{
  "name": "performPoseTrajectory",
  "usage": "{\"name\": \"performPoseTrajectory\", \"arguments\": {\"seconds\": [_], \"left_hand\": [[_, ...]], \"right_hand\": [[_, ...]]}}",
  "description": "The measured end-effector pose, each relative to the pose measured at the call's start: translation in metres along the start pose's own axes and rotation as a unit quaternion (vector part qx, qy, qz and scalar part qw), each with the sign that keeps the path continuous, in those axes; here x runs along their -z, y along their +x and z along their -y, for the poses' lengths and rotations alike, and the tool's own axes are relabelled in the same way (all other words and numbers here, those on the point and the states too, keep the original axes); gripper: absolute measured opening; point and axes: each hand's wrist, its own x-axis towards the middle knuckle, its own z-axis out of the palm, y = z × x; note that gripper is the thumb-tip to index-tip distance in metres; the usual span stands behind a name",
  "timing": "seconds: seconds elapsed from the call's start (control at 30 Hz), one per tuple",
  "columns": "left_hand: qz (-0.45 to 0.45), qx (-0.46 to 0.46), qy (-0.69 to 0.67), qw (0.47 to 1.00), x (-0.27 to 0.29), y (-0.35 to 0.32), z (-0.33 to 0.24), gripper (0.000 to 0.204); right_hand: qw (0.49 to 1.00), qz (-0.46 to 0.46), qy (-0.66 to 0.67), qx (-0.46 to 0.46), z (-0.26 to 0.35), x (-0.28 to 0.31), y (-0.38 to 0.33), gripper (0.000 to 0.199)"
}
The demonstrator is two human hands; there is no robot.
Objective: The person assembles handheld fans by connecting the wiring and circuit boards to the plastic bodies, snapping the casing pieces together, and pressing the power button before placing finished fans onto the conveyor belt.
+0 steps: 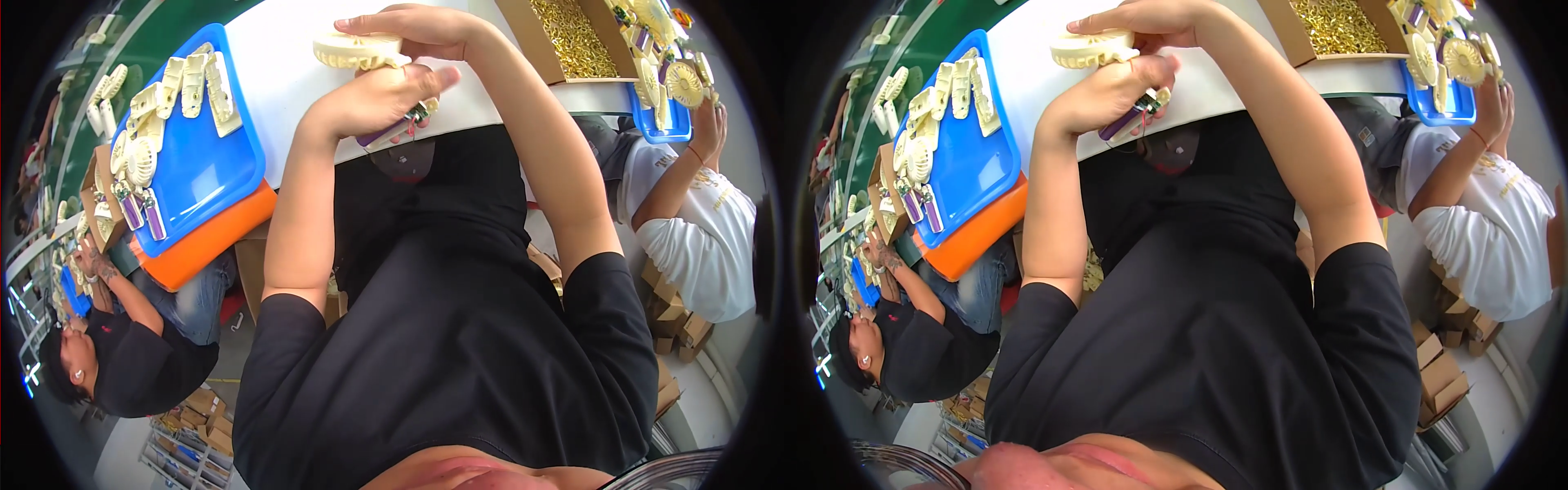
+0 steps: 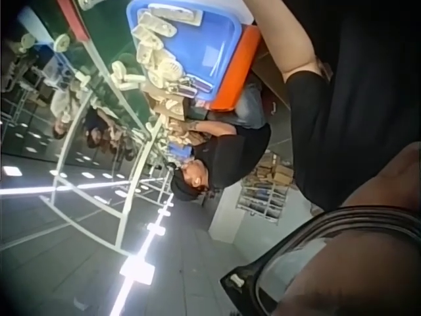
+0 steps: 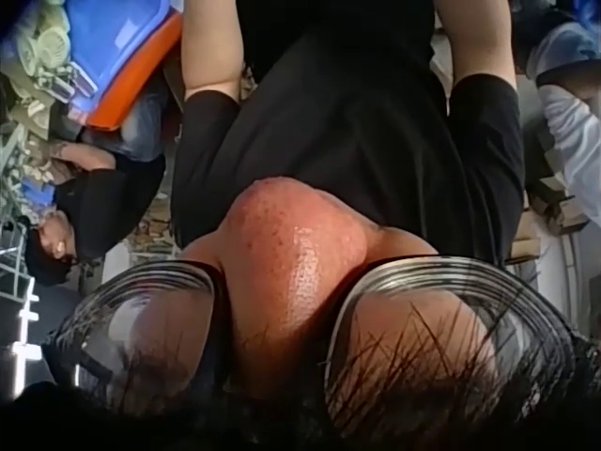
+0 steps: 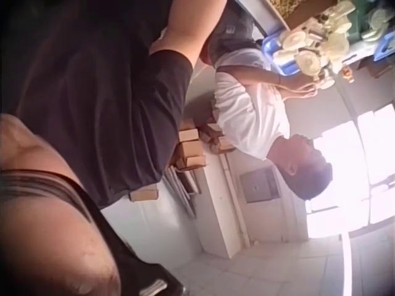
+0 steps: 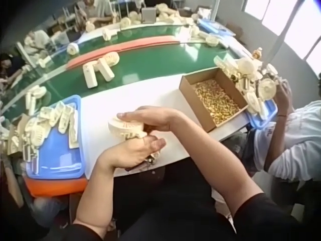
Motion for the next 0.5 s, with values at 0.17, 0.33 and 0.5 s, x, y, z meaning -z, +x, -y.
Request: {"name": "performPoseTrajectory", "arguments": {"seconds": [0.17,0.33,0.5], "left_hand": [[0.011,-0.009,-0.046,0.999,0.007,-0.015,0.002,0.047],[-0.034,-0.110,-0.321,0.940,0.012,-0.033,0.031,0.033],[-0.048,-0.148,-0.437,0.886,0.001,-0.028,0.048,0.038]], "right_hand": [[0.973,0.023,0.141,0.180,0.006,0.013,-0.004,0.041],[0.937,-0.094,0.243,0.231,0.021,0.011,-0.035,0.038],[0.944,-0.154,0.111,0.270,0.014,0.004,-0.037,0.039]]}}
